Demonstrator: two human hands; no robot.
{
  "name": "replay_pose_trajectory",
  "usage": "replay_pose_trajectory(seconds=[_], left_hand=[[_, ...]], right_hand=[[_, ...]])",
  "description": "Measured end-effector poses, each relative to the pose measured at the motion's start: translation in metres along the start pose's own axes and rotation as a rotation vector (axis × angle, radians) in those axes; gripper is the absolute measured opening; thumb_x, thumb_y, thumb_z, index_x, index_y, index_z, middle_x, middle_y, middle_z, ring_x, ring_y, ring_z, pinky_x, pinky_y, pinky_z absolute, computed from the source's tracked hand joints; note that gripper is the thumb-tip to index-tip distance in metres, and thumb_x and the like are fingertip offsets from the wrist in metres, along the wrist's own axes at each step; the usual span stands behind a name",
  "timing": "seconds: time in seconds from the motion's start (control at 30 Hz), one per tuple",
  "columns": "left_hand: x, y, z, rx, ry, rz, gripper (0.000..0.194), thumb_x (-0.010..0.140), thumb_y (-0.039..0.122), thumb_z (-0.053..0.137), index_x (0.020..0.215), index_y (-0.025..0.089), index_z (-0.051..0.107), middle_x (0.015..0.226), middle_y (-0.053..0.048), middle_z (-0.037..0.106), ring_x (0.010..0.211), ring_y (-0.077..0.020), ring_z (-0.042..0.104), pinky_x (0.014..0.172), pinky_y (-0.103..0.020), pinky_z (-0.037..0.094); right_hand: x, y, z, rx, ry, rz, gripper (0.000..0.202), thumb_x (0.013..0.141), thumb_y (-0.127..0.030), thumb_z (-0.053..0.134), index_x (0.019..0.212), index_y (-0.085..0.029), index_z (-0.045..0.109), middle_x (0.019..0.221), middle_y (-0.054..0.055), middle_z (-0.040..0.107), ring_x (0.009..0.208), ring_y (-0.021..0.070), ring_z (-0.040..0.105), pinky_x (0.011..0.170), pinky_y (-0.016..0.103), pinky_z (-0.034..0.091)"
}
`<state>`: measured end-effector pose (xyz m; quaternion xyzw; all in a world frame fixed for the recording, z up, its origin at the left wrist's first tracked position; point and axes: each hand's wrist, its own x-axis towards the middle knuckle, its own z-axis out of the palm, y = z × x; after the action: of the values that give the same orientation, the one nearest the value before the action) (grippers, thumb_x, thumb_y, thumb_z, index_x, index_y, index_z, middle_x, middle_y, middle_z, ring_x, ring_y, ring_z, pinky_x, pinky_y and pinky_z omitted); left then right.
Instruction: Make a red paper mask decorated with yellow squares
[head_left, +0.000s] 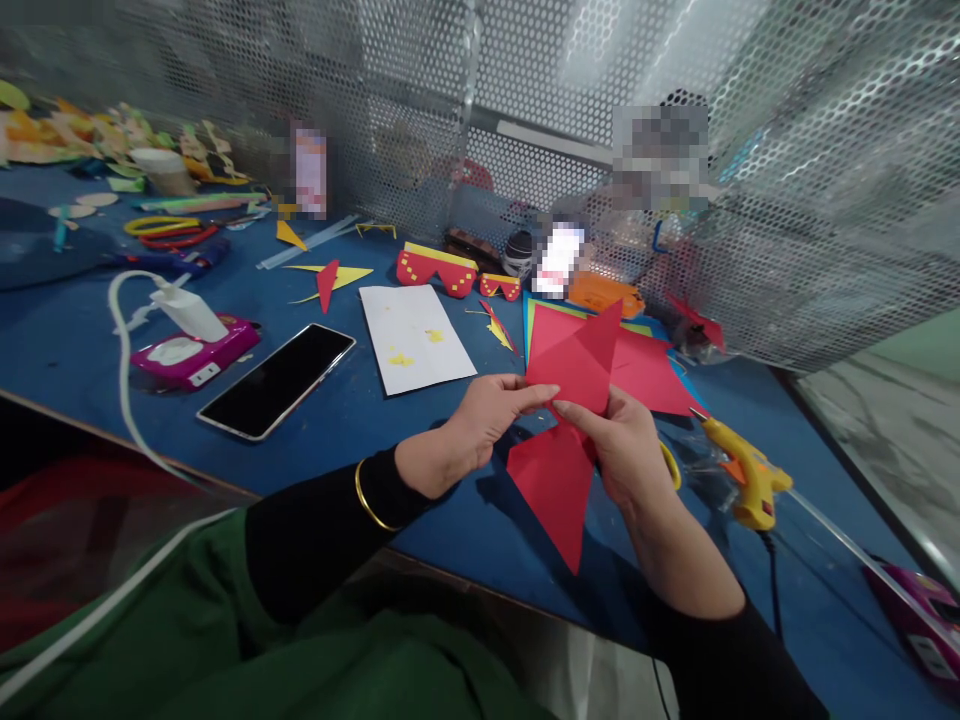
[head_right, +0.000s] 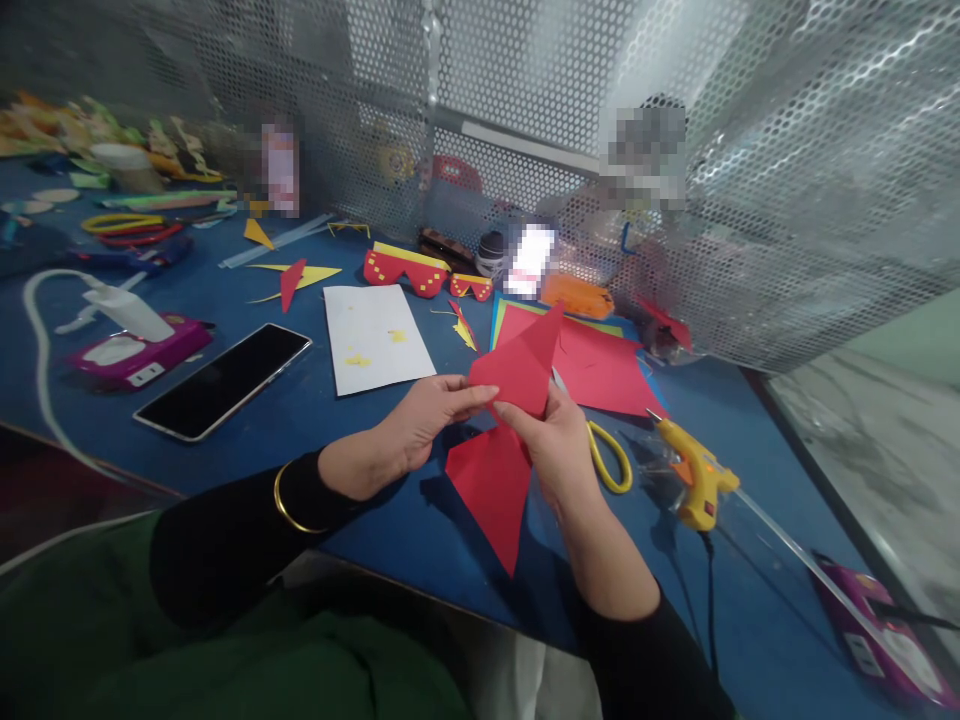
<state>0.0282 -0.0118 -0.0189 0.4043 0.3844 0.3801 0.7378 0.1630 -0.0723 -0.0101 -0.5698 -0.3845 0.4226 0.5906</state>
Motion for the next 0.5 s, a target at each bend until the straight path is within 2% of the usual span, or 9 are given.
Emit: replay_pose_trajectory(seconds=[0.13,0.23,0.33,0.5], left_hand=[[0.0006,-0.0003,0.0012,-0.058,0.017,-0.022,0.013,0.068,0.020,0.084,0.067,0.015,0.072,0.073,-0.003,0.069,0.070,-0.0111,0.060,0.077,-0.028,0.046],[-0.0002,0.0016,0.0022,-0.072,0.061,-0.052,0.013,0.071,0.019,0.082,0.065,0.015,0.071,0.070,-0.002,0.069,0.066,-0.0100,0.058,0.075,-0.028,0.046],[-0.0010,0.0025,0.0027,-0.041,0.049,-0.082,0.013,0.071,0.021,0.083,0.067,0.016,0.072,0.069,-0.001,0.068,0.063,-0.0093,0.056,0.069,-0.026,0.043],[0.0009,-0.0002,0.0016,-0.062,0.038,-0.055,0.010,0.072,0.017,0.080,0.071,0.014,0.072,0.077,-0.006,0.071,0.068,-0.0107,0.058,0.074,-0.028,0.045]], right_hand=[[0.0004,0.0007,-0.0013,-0.015,-0.036,0.011,0.050,0.063,-0.039,0.087,0.107,-0.021,0.073,0.109,0.009,0.078,0.099,0.0288,0.073,0.081,0.039,0.059],[0.0012,0.0027,-0.0037,-0.029,-0.052,0.029,0.049,0.063,-0.039,0.087,0.106,-0.021,0.073,0.110,0.008,0.077,0.100,0.0295,0.073,0.082,0.040,0.059],[0.0019,0.0045,-0.0044,-0.026,-0.062,0.032,0.050,0.061,-0.037,0.088,0.106,-0.021,0.073,0.106,0.008,0.078,0.099,0.0295,0.073,0.083,0.041,0.058],[0.0021,0.0060,-0.0024,-0.037,-0.091,0.005,0.049,0.062,-0.036,0.087,0.106,-0.021,0.073,0.103,0.007,0.078,0.097,0.0283,0.072,0.087,0.042,0.056]])
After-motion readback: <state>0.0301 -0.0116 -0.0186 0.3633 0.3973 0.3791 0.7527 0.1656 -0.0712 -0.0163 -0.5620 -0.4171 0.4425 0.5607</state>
